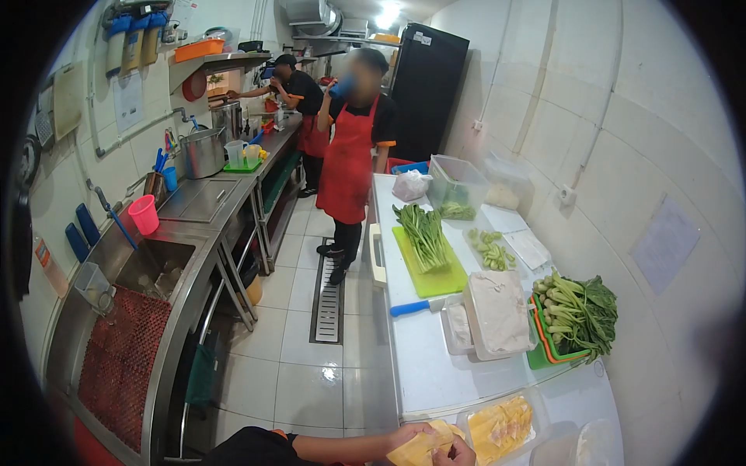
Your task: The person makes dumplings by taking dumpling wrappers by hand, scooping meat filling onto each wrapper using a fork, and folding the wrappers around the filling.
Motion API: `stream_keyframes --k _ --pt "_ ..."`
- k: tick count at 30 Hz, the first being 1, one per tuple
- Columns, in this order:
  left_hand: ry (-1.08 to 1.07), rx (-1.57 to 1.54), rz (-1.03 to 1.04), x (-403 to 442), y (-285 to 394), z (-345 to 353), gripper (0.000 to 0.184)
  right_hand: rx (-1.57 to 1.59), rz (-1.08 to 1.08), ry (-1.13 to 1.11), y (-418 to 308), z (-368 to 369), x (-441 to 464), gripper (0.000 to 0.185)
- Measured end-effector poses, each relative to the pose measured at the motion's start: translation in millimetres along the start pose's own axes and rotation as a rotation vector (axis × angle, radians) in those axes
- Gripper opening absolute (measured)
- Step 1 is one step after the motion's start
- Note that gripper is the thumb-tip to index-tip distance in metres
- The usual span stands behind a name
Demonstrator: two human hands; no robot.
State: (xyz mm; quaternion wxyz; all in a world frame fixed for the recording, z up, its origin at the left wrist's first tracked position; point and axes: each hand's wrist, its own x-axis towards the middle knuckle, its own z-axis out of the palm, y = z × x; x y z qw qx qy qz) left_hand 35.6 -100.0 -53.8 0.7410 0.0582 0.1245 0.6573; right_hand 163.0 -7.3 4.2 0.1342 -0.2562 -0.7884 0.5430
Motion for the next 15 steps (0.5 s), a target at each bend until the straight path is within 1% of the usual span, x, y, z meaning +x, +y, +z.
stream_keyframes --k 1,4,7,10,13,15 --pt "-0.001 0.002 0.005 -1 2 3 0.041 0.024 0.002 -0.001 -9 0 -1 0.007" --pt "-0.211 -0.123 0.014 -2 2 5 0.043 -0.069 -0.051 -0.060 -11 -6 -2 0.010" --pt "-0.288 -0.222 -0.001 -1 4 3 0.046 0.107 0.017 -0.132 -12 -7 -2 0.013" --pt "-0.238 -0.205 0.033 4 2 -6 0.047 -0.026 0.059 -0.091 -4 -5 -1 0.013" --pt "-0.099 -0.227 0.034 -4 7 8 0.044 -0.047 -0.196 0.036 -15 8 -5 0.011" --pt "-0.072 -0.218 0.035 -5 8 4 0.040 -0.053 -0.241 0.069 -2 14 -6 0.012"
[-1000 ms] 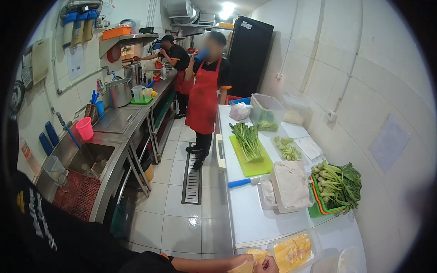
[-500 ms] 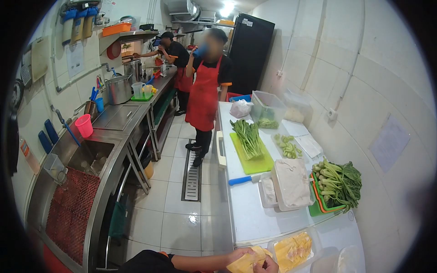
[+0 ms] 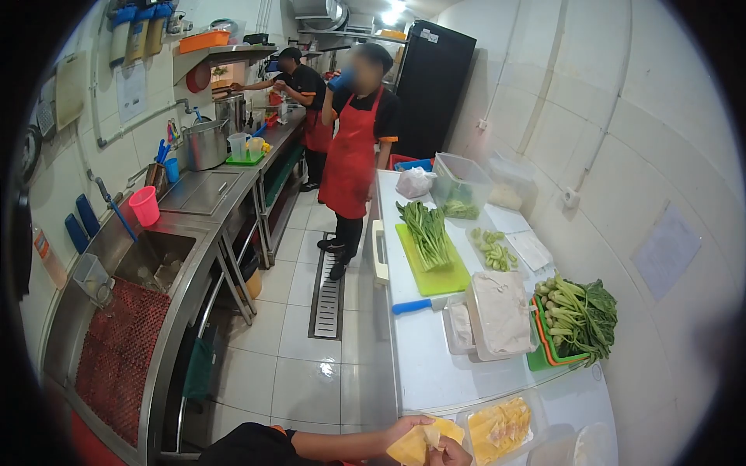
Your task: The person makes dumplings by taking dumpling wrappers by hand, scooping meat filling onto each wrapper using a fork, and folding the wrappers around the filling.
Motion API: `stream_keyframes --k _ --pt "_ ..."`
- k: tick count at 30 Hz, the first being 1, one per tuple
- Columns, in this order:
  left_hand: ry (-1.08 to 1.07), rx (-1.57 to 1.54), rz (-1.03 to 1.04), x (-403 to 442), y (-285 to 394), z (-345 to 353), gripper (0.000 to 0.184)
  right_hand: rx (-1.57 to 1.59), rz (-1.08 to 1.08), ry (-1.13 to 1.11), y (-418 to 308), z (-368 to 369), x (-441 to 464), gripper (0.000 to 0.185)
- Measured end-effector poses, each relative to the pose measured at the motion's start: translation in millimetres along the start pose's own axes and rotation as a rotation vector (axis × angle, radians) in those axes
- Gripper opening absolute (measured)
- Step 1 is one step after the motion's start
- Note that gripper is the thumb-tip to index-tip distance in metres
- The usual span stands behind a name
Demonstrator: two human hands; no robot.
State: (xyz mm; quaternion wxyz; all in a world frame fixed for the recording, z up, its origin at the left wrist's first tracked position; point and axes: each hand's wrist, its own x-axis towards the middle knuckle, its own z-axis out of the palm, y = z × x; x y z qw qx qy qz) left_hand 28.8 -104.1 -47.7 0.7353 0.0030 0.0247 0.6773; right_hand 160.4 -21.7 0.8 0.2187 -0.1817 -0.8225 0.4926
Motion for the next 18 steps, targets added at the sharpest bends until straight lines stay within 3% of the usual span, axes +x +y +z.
stream_keyframes --k 4,7,10,13,15,17,18 --pt "-0.159 -0.053 -0.003 5 4 -25 0.037 -0.179 -0.185 -0.013 -17 3 3 0.014" --pt "0.163 0.064 0.103 7 6 -17 0.046 -0.209 -0.319 -0.081 -27 -3 3 0.016" --pt "0.170 0.034 0.172 2 18 -9 0.047 -0.160 -0.330 -0.087 -54 -5 0 0.019" --pt "0.211 0.059 0.283 -1 37 -8 0.050 -0.090 -0.184 -0.162 -70 -10 -1 0.019" --pt "-0.165 -0.121 0.261 -1 55 -32 0.047 -0.069 -0.106 -0.237 -67 -14 -3 0.021" --pt "-0.017 -0.110 0.299 -12 70 -28 0.050 -0.137 -0.090 -0.187 -68 -13 -5 0.013" --pt "-0.165 -0.122 0.292 -21 77 -19 0.052 -0.121 -0.084 -0.214 -59 -16 -5 0.017"
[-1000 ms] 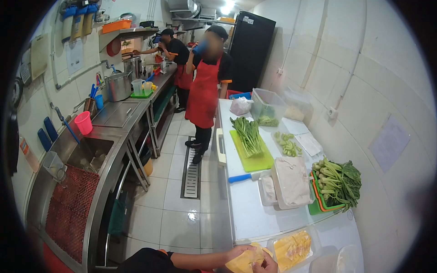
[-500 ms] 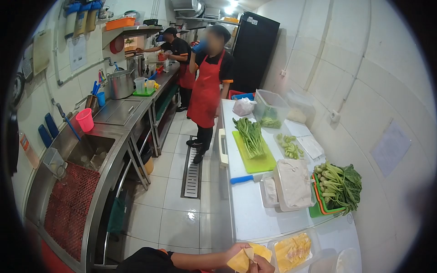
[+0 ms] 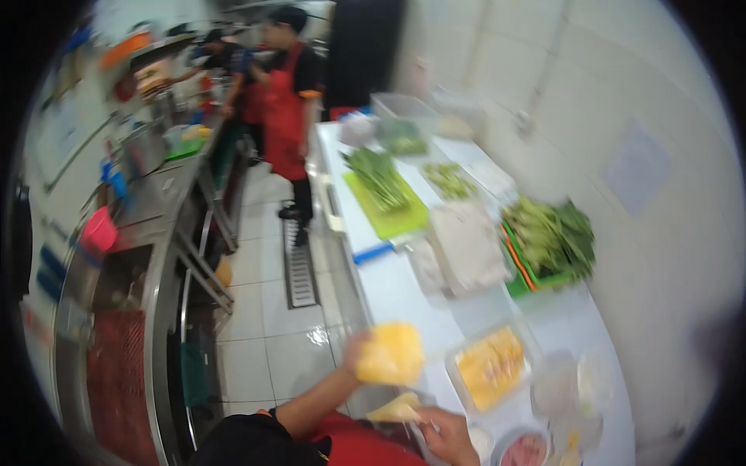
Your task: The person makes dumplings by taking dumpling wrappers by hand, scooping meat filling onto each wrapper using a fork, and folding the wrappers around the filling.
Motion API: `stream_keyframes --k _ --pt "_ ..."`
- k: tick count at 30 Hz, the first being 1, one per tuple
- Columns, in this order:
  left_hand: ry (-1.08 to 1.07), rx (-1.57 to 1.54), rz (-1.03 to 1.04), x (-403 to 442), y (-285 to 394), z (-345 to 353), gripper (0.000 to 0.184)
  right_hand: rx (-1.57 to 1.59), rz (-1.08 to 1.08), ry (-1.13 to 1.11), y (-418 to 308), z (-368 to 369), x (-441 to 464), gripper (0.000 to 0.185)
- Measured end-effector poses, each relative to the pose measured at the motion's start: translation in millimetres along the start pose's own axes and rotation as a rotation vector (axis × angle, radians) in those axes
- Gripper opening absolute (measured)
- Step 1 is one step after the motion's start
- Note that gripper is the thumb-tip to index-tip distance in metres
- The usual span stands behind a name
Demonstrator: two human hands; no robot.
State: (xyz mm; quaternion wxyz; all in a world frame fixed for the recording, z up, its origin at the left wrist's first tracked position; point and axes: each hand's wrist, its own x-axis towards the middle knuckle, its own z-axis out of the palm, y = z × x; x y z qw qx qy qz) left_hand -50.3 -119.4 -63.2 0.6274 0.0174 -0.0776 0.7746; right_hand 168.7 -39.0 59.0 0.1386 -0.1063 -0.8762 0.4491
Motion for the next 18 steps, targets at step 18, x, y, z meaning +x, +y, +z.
stream_keyframes --k 18 --pt "0.464 0.402 0.535 -31 41 4 0.041 0.181 0.435 0.214 69 -72 18 0.032"
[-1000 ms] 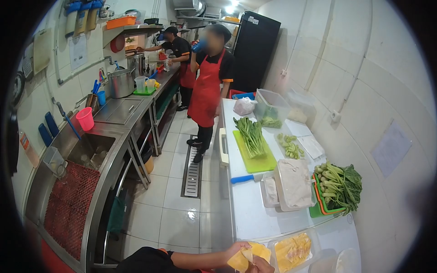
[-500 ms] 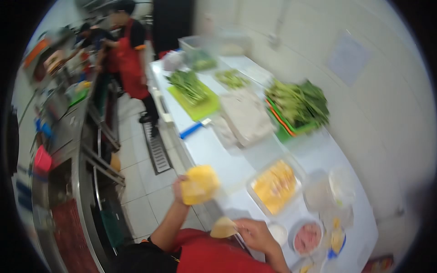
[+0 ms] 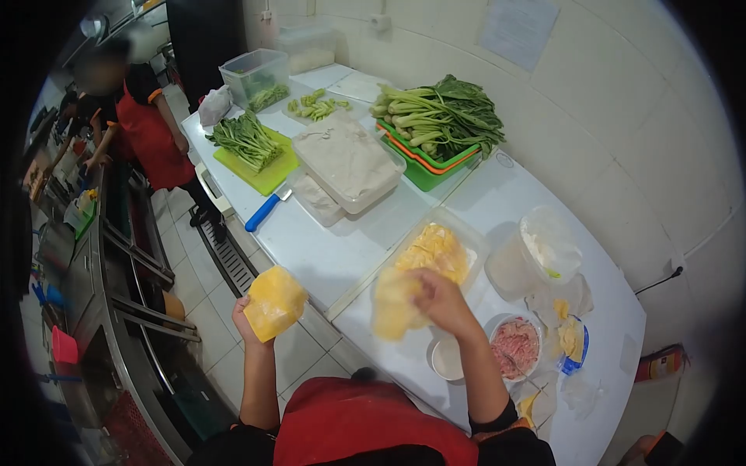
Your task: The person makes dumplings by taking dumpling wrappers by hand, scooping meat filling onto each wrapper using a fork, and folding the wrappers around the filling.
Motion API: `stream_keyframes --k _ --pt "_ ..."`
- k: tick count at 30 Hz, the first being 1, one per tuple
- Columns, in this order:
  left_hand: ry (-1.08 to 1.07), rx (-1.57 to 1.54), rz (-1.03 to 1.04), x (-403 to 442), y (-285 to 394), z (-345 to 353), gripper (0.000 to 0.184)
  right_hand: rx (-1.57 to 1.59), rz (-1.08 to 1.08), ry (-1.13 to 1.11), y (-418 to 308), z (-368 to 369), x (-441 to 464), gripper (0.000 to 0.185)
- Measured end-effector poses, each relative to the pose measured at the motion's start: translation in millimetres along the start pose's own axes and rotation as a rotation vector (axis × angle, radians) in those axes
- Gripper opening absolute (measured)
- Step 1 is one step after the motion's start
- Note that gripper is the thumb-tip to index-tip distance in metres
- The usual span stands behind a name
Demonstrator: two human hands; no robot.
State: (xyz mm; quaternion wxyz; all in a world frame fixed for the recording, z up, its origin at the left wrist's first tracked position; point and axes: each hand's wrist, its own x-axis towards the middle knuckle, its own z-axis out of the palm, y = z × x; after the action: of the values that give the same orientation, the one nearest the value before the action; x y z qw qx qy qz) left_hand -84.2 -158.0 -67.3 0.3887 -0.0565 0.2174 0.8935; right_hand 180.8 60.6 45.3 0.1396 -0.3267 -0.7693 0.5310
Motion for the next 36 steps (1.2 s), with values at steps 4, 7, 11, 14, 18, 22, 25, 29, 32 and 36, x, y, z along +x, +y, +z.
stream_keyframes --k 4,7,11,14,18,22,25,29,32,36 --pt "0.010 -0.020 0.006 -6 0 16 0.043 -0.149 0.001 0.092 56 -4 41 0.035" --pt "0.002 -0.023 0.010 -13 6 10 0.044 -0.304 0.048 0.086 61 1 41 0.032" --pt "-0.013 -0.012 0.044 -12 9 -2 0.046 -0.356 -0.065 0.138 63 9 43 0.029" --pt "-0.027 -0.046 0.023 -17 10 -2 0.046 -0.520 -0.092 0.137 49 10 41 0.030" --pt "0.000 -0.070 0.038 -23 12 6 0.045 -0.679 -0.209 0.178 50 13 41 0.033" --pt "-0.001 -0.054 0.045 -26 12 10 0.044 -0.899 -0.254 0.144 55 10 42 0.033" --pt "-0.010 -0.047 0.029 -27 11 11 0.047 -1.019 -0.251 0.105 59 9 45 0.033" --pt "-0.051 -0.047 -0.095 -20 1 -8 0.056 -1.085 -0.276 0.140 60 4 43 0.032" --pt "-0.183 -0.197 -0.170 -24 -1 4 0.057 -1.070 -0.419 0.261 49 10 37 0.026" --pt "-0.348 -0.205 -0.233 -25 -2 12 0.056 -1.055 -0.528 0.061 50 11 43 0.026"
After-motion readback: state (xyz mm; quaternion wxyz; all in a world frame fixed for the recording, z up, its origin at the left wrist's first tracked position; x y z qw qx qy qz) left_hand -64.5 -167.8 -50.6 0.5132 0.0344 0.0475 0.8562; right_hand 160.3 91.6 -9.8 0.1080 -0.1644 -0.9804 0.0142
